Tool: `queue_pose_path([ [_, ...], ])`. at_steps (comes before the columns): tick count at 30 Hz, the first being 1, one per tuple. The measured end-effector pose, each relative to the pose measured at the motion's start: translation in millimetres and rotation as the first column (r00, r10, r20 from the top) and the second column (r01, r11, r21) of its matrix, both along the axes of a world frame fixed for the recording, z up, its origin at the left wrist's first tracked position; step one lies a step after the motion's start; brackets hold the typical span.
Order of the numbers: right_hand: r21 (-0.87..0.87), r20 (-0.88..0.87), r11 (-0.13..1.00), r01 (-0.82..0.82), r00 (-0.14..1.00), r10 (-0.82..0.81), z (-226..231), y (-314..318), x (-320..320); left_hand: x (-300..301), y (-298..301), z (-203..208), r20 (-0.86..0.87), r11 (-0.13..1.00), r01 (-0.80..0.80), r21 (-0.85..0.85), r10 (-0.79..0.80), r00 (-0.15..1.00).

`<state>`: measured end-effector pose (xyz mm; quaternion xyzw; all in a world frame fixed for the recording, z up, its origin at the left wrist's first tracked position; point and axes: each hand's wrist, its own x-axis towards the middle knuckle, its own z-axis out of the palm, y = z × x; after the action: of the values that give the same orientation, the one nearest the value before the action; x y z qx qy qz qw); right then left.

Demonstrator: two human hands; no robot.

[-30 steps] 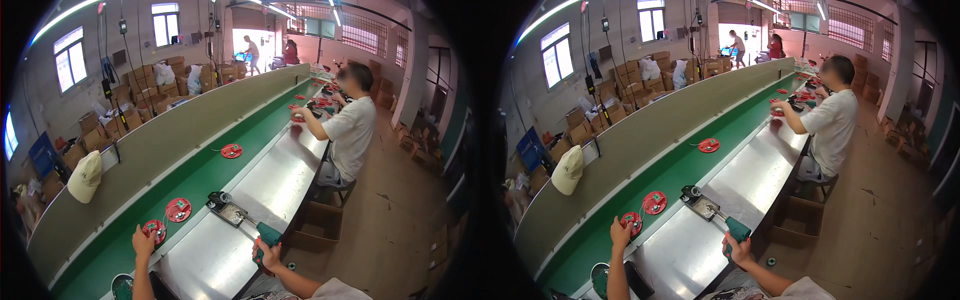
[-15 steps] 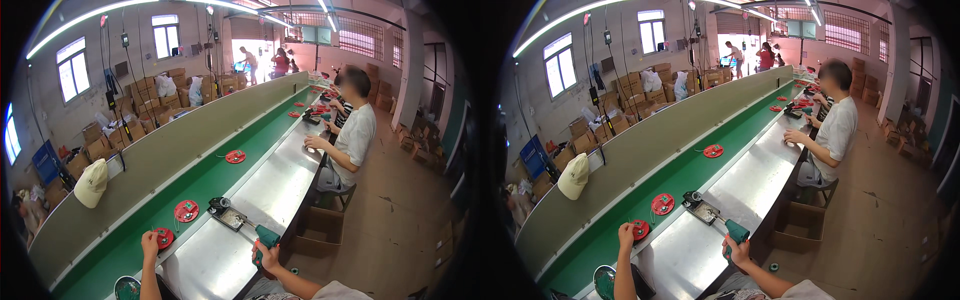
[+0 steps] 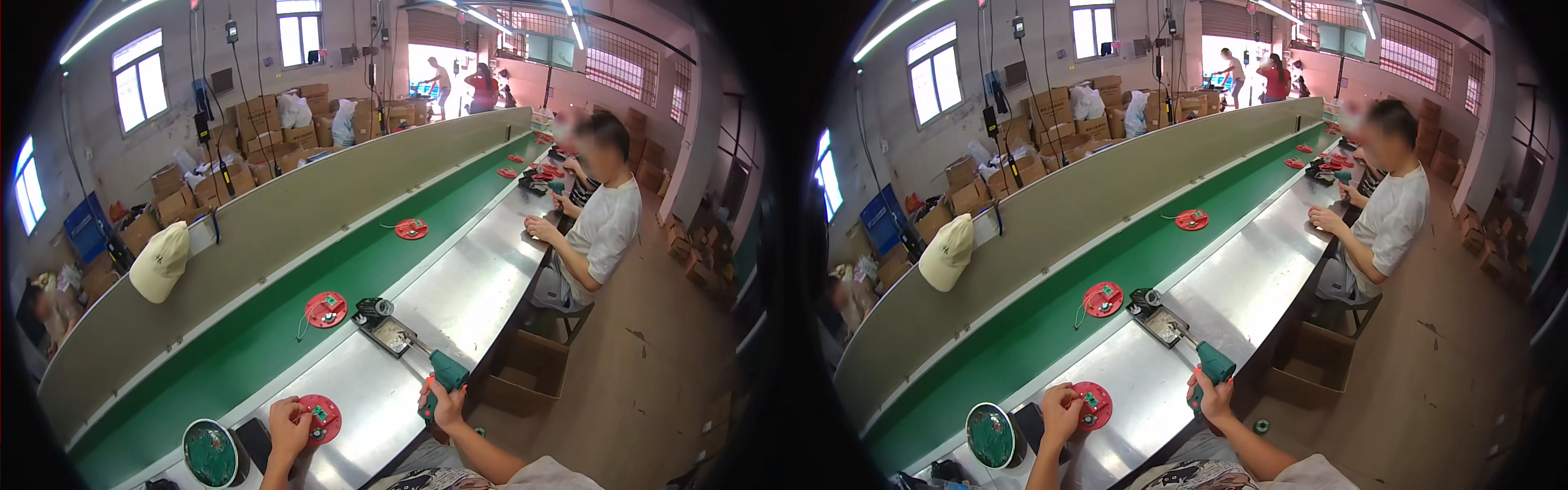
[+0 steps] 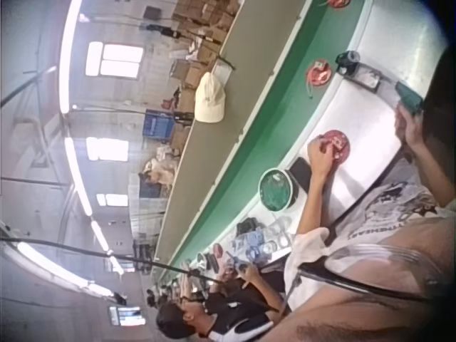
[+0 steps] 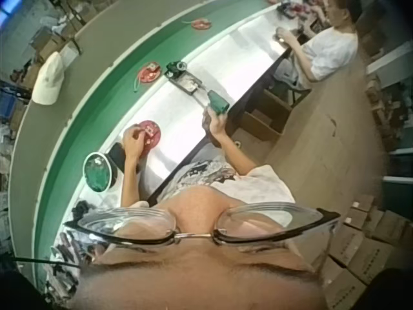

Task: Assembling electronic components by soldering a PCB onto a circular base on a factory production line.

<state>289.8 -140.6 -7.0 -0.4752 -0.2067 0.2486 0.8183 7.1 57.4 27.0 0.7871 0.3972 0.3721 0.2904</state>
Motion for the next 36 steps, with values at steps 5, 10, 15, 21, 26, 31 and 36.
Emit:
queue_pose_path([
  [5, -0.012, 0.041, 1.0, 0.02, 0.999, -0.019, 5, 0, -6, -12, -26, 2, -0.165, 0.979, 0.022, 0.203, 0.012, 0.986],
  [10, -0.026, 0.004, 0.999, 0.025, 1.0, -0.025, 12, 7, -17, -28, -39, -17, -0.144, 0.973, -0.027, 0.228, 0.062, 0.988],
  [15, -0.038, -0.07, 0.997, 0.073, 0.995, -0.075, -6, 6, -3, -17, -27, -8, -0.139, 0.964, 0.101, 0.248, -0.068, 0.988],
  [21, -0.046, -0.022, 0.998, 0.04, 0.999, -0.041, -9, 7, 3, -42, -42, 29, -0.032, 0.963, -0.099, 0.25, 0.11, 0.993],
  [26, -0.089, 0.014, 0.996, 0.006, 1.0, -0.005, -6, 2, -1, -129, -9, 43, -0.229, 0.756, -0.558, 0.341, 0.643, 0.731],
  [31, -0.082, 0.014, 0.997, 0.013, 1.0, -0.012, -7, 1, -1, -185, -7, 28, -0.642, 0.748, -0.608, 0.264, 0.607, 0.469],
  [36, -0.113, 0.061, 0.993, 0.028, 0.998, -0.021, -6, 3, -1, -199, -16, 34, -0.399, 0.7, -0.679, 0.221, 0.7, 0.592],
])
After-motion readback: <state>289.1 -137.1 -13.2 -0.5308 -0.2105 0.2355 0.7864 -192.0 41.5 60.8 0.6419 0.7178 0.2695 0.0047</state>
